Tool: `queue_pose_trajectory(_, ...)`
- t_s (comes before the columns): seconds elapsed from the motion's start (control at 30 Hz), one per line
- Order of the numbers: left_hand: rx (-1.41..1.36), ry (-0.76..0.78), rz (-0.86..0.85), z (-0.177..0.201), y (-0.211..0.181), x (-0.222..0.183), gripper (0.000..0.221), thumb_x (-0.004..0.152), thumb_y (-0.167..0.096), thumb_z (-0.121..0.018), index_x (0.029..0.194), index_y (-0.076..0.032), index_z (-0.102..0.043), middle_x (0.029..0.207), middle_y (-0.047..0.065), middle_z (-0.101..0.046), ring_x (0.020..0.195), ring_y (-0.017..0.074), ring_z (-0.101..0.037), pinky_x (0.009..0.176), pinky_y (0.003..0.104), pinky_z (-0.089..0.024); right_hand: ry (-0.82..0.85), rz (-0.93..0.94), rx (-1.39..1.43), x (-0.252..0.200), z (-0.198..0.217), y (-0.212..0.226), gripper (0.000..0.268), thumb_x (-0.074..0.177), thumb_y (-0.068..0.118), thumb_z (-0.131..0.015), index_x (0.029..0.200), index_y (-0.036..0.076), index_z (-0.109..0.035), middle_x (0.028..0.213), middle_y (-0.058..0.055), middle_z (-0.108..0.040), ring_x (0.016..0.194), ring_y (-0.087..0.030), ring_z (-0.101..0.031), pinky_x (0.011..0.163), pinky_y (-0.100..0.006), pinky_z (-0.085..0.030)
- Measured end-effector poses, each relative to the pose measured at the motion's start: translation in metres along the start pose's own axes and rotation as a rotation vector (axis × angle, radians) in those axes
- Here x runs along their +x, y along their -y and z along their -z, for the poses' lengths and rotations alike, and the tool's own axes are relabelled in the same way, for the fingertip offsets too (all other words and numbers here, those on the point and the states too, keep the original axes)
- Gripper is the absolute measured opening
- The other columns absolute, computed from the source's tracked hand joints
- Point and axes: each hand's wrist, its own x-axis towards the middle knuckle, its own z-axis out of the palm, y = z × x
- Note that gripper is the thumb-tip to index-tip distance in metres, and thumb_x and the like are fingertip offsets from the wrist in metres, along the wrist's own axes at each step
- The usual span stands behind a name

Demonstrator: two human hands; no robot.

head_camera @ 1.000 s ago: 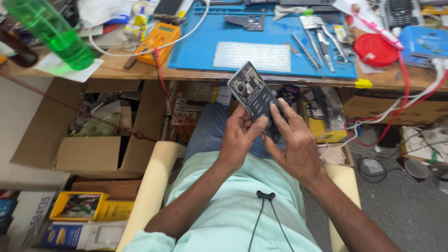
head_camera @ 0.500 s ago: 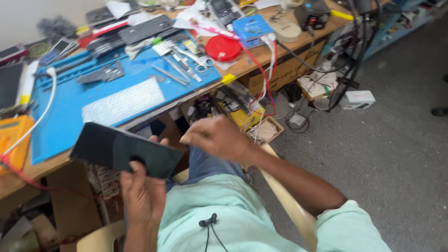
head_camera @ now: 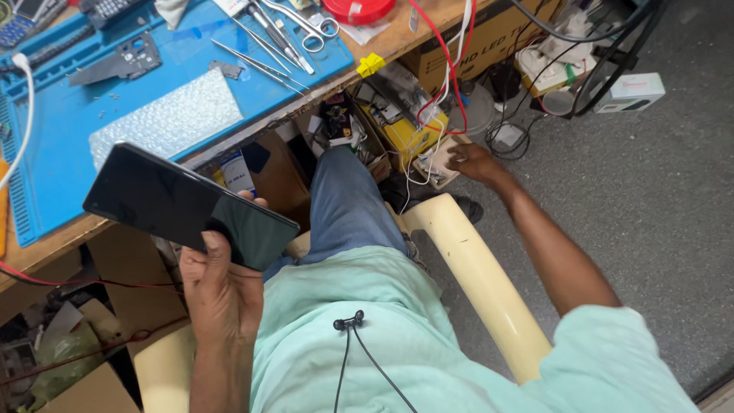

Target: The person holds a disassembled smartphone and repeatedly connects and disconnects a white charging cable to the internal board. They also press on the battery area and flip the device to inspect the screen and back.

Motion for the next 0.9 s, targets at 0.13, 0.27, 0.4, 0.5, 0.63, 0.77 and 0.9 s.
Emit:
queue_pose_trajectory(0.13, 0.016, 0.012, 0.049, 0.0, 0.011, -0.001, 0.05, 0.105, -0.02, -0.063, 0.146, 0.002, -0.046, 0.142, 0.025, -0.059, 0.133, 0.0355, -0.06, 0.111, 0.051, -0.053, -0.108, -0.071, 0.363, 0.03, -0.052, -0.008, 0.062, 0.086, 0.018, -0.078, 0.142, 0.011, -0.052, 0.124, -0.009, -0.062, 0.11, -0.022, -0.065, 0.089, -0.036, -0.056)
queue_pose_trajectory(0.27, 0.024, 0.017, 0.088, 0.006, 0.016, -0.002, 0.048, 0.105, -0.02, -0.064, 0.143, 0.004, -0.048, 0.141, 0.026, -0.059, 0.133, 0.0386, -0.059, 0.11, 0.055, -0.053, -0.113, 0.029, 0.293, 0.008, -0.085, -0.04, 0.043, 0.093, 0.019, -0.075, 0.131, 0.005, -0.061, 0.117, -0.011, -0.068, 0.105, -0.022, -0.068, 0.089, -0.036, -0.056)
queue_pose_trajectory(0.4, 0.037, 0.019, 0.116, 0.008, 0.02, 0.001, 0.048, 0.104, -0.021, -0.065, 0.141, 0.005, -0.051, 0.14, 0.028, -0.059, 0.134, 0.0403, -0.06, 0.11, 0.057, -0.054, -0.22, -0.179, 0.274, -0.05, -0.088, -0.088, 0.032, 0.097, 0.021, -0.07, 0.124, 0.003, -0.064, 0.109, -0.011, -0.071, 0.099, -0.02, -0.069, 0.085, -0.035, -0.057)
queue_pose_trajectory(0.5, 0.042, 0.016, 0.156, 0.007, 0.025, 0.005, 0.047, 0.103, -0.023, -0.065, 0.139, 0.003, -0.052, 0.138, 0.027, -0.059, 0.13, 0.0401, -0.061, 0.108, 0.056, -0.053, -0.285, -0.194, 0.322, -0.083, -0.069, -0.096, 0.027, 0.101, 0.022, -0.066, 0.119, 0.002, -0.067, 0.103, -0.011, -0.073, 0.093, -0.019, -0.071, 0.082, -0.034, -0.058)
queue_pose_trajectory(0.63, 0.071, 0.175, 0.262, 0.002, 0.035, 0.014, 0.046, 0.106, -0.019, -0.063, 0.139, 0.011, -0.051, 0.144, 0.032, -0.057, 0.13, 0.0419, -0.062, 0.111, 0.057, -0.052, -0.283, -0.037, 0.441, -0.113, -0.008, -0.047, 0.027, 0.105, 0.024, -0.061, 0.112, 0.0, -0.07, 0.096, -0.011, -0.076, 0.086, -0.017, -0.072, 0.079, -0.033, -0.059)
queue_pose_trajectory(0.77, 0.104, 0.407, 0.384, -0.015, 0.065, 0.033, 0.046, 0.103, -0.014, -0.061, 0.14, 0.011, -0.05, 0.157, 0.024, -0.048, 0.131, 0.0292, -0.061, 0.114, 0.051, -0.052, -0.098, 0.086, 0.334, -0.147, 0.076, 0.05, 0.033, 0.108, 0.027, -0.057, 0.1, 0.001, -0.075, 0.075, -0.011, -0.072, 0.068, -0.015, -0.069, 0.065, -0.032, -0.056)
queue_pose_trajectory(0.9, 0.274, 0.551, 0.541, -0.048, 0.12, 0.054, 0.037, 0.103, -0.013, -0.066, 0.133, 0.007, -0.057, 0.128, 0.008, -0.05, 0.1, 0.0132, -0.047, 0.087, 0.03, -0.039, -0.033, 0.375, 0.587, -0.16, 0.117, 0.157, 0.033, 0.11, 0.028, -0.058, 0.094, 0.001, -0.071, 0.072, -0.009, -0.067, 0.057, -0.014, -0.063, 0.052, -0.026, -0.053)
